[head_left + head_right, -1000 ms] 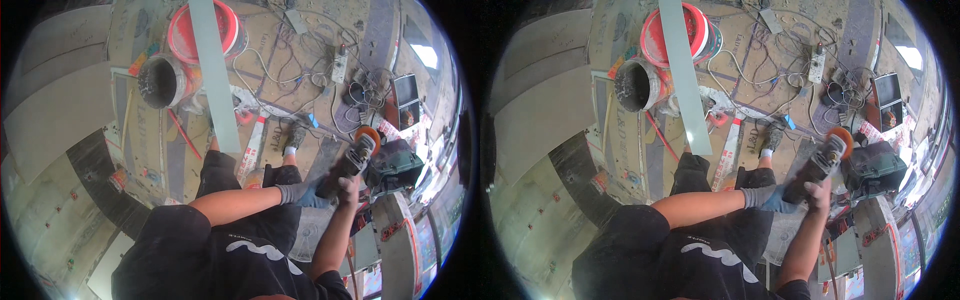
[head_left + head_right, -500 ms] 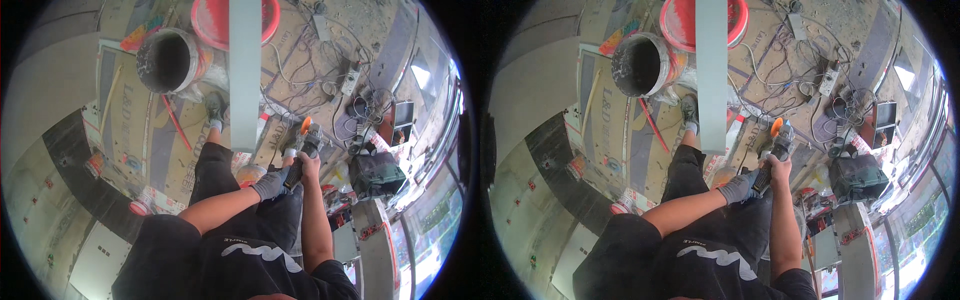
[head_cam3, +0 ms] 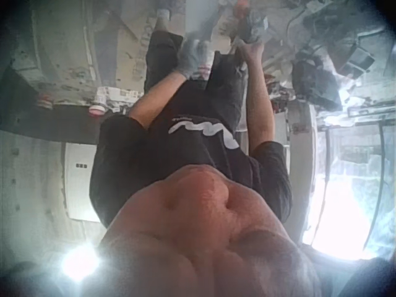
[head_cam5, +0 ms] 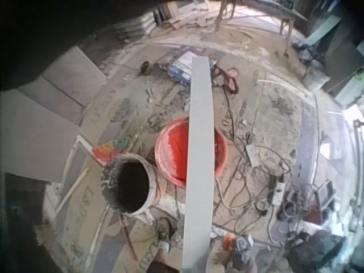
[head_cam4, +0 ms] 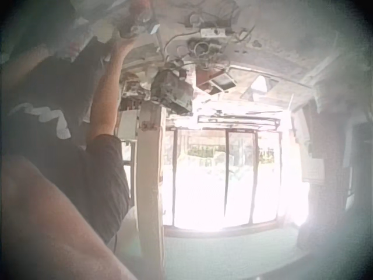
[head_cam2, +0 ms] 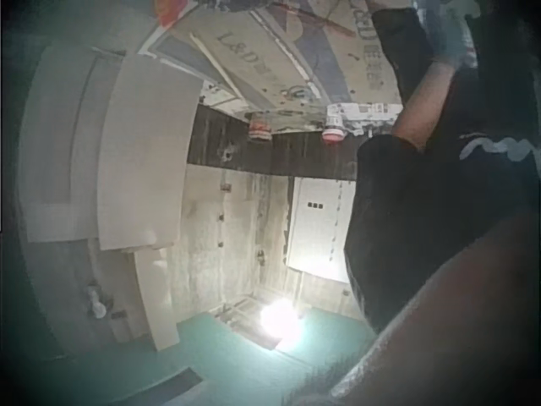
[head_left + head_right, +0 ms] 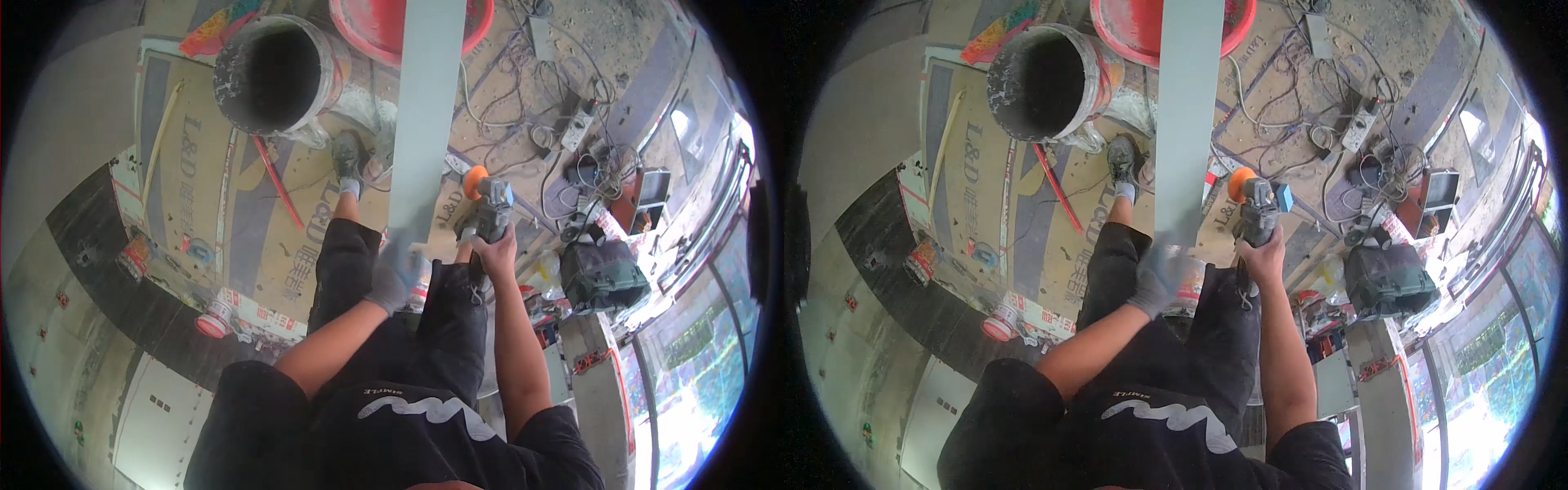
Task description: Cutting a ceramic tile using an angle grinder and preparing it for installation.
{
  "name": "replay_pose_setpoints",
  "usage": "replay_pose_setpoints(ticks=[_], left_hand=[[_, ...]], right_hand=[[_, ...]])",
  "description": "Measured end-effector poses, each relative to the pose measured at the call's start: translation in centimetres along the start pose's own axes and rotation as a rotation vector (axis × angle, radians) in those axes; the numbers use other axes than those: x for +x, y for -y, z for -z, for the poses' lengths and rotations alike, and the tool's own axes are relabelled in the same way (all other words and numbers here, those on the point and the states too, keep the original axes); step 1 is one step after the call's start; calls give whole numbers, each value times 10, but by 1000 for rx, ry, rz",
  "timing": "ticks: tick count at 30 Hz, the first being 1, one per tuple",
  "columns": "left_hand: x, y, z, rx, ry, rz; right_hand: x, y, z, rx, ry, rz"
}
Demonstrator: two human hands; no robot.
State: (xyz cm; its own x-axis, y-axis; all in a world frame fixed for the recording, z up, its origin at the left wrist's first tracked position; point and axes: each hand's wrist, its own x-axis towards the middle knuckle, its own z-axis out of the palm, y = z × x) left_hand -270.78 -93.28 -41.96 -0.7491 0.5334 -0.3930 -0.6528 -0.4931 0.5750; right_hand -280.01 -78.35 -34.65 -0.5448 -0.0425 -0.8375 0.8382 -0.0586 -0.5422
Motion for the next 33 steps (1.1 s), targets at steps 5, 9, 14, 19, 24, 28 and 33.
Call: replay_pose_setpoints(ticks=[5,9,14,19,24,28,33], left_hand=[[-10,64,10,-209,-138,218],[-7,121,31,-1151,-577,229],[-57,123,68,905,-53,414],[-55,138,73,849,-148,326],[-47,124,79,386,-279,-61],[-80,60,130,1079,-223,122],[-68,45,226,1262,-1125,24]], right_hand=[[50,-60,-32,-287,-20,-123],[80,-145,-39,-655,-499,151],[81,-190,-12,-162,-438,-255],[81,-182,-32,-89,-429,-189],[88,-167,-59,-615,-368,81],[109,-158,-60,-712,-443,59],[113,-167,-59,-629,-256,66]])
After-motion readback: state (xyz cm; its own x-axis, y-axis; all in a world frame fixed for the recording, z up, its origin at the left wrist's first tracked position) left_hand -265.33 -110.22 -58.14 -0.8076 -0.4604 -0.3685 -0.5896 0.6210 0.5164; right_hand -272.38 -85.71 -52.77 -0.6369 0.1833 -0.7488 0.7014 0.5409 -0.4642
